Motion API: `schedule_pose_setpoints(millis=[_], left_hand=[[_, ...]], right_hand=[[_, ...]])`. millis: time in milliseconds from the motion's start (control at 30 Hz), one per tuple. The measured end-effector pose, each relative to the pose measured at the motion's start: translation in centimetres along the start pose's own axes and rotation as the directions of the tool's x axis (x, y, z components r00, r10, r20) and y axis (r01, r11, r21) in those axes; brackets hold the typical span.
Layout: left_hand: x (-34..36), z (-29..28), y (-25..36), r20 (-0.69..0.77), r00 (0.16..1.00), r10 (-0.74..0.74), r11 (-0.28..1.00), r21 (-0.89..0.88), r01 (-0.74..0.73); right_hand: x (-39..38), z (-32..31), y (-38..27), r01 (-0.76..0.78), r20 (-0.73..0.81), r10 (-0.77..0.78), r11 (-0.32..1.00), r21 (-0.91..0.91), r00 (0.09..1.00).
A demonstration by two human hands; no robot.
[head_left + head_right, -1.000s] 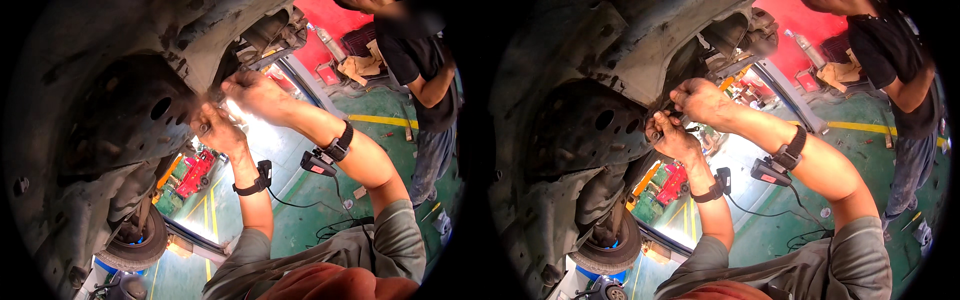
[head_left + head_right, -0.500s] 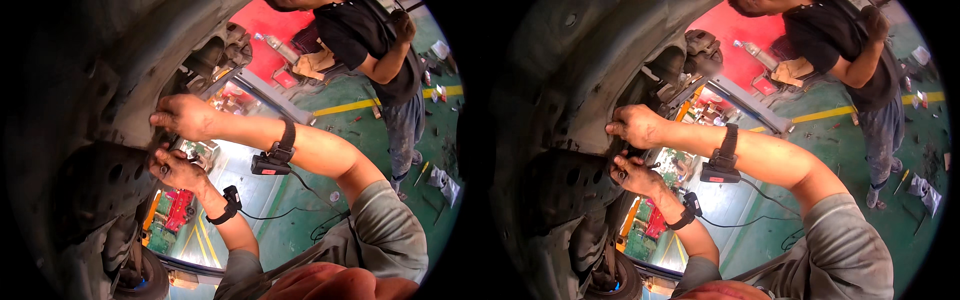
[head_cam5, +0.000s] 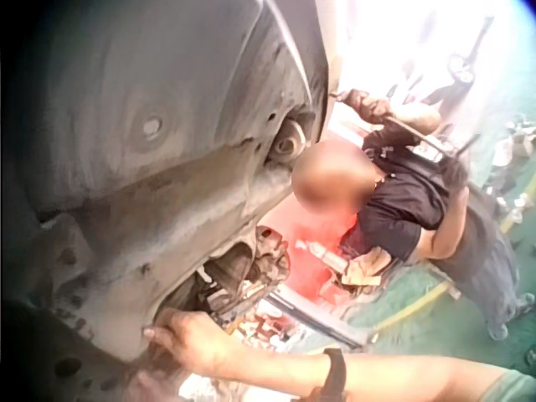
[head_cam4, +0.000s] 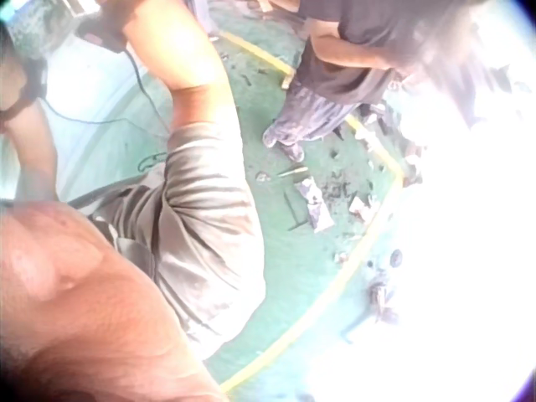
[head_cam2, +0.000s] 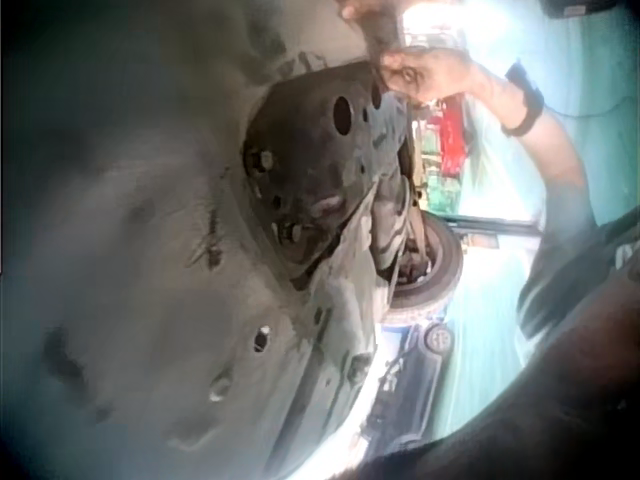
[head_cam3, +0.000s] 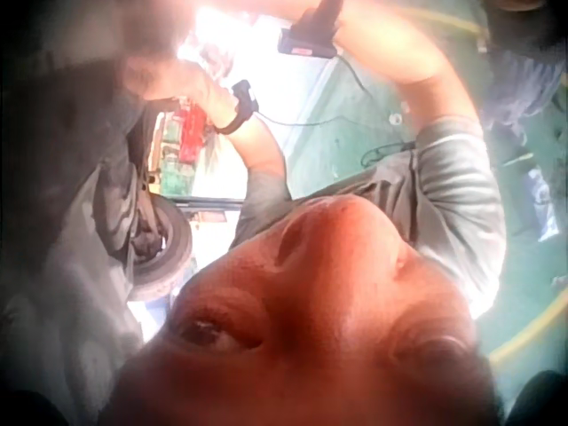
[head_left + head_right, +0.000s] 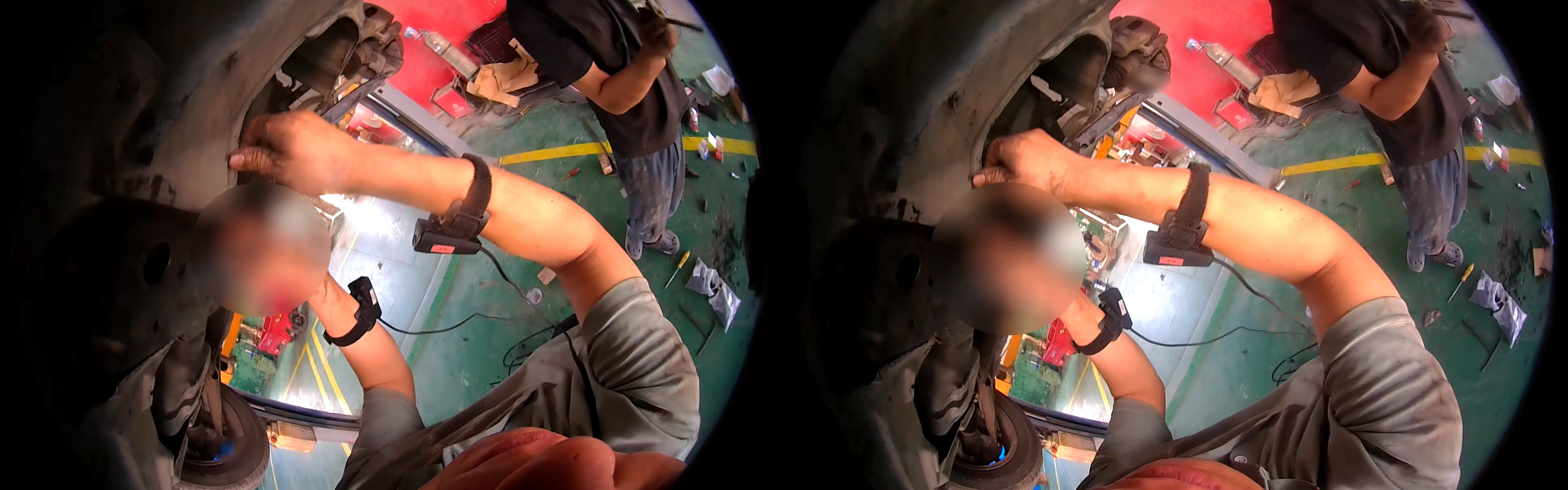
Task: The person uses metal rods to work on a car's undercarriage, then handles small black parts and screws taken from a plastic bag.
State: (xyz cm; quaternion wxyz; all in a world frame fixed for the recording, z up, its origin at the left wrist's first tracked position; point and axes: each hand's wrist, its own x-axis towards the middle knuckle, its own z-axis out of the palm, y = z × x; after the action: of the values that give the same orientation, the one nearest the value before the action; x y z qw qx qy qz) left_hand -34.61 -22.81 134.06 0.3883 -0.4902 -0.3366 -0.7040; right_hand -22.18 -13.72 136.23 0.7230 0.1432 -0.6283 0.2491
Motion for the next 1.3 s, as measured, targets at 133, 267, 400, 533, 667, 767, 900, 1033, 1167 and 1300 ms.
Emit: schedule_pose_setpoints(millis=[133, 267, 400, 533, 667, 767, 900, 1033, 1167, 1300], left_hand=[[0.8, -1.4, 2.0, 0.100, 0.995, -0.012, 0.988, 0.152, -0.003], [0.3, 0.4, 0.4, 0.114, 0.993, -0.024, 0.997, 0.070, 0.016], [0.7, -0.6, 0.4, 0.059, 0.998, -0.029, 0.972, -0.233, 0.042], [0.1, -0.5, 0.1, 0.060, 0.995, -0.075, 0.911, -0.403, 0.093], [0.1, -0.3, -0.1, 0.066, 0.993, -0.095, 0.873, -0.474, 0.115], [0.1, -0.3, -0.8, 0.070, 0.991, -0.112, 0.846, -0.517, 0.132], [0.1, 0.8, -0.6, 0.085, 0.991, -0.100, 0.815, -0.564, 0.131], [0.0, 0.7, -1.0, 0.058, 0.993, -0.106, 0.801, -0.587, 0.119], [-0.5, 1.0, -1.0, 0.030, 0.994, -0.108, 0.783, -0.613, 0.104], [-0.2, 1.3, -1.0, 0.006, 0.996, -0.091, 0.776, -0.626, 0.074]], right_hand=[[0.2, 1.1, -0.3, 0.025, -0.024, -0.024, 0.998, 0.056, 0.999], [-0.3, 0.8, 0.8, 0.098, -0.081, -0.098, 0.995, 0.001, 0.992], [0.1, 1.1, -0.6, 0.007, -0.034, -0.007, 1.000, 0.009, 0.999], [-0.3, -0.7, -1.5, -0.125, 0.041, 0.123, 0.991, 0.043, 0.992], [-0.2, -1.2, -3.1, -0.242, 0.145, 0.227, 0.965, 0.096, 0.963], [-0.3, -0.2, -3.4, -0.286, 0.199, 0.264, 0.954, 0.090, 0.944], [0.1, -0.7, -4.3, -0.356, 0.249, 0.314, 0.923, 0.148, 0.916], [-0.4, -0.1, -4.1, -0.313, 0.232, 0.280, 0.942, 0.120, 0.931], [-0.1, 1.1, -2.4, -0.403, 0.228, 0.348, 0.873, 0.273, 0.909], [-0.2, 2.3, -2.6, -0.300, 0.171, 0.252, 0.877, 0.377, 0.953]])
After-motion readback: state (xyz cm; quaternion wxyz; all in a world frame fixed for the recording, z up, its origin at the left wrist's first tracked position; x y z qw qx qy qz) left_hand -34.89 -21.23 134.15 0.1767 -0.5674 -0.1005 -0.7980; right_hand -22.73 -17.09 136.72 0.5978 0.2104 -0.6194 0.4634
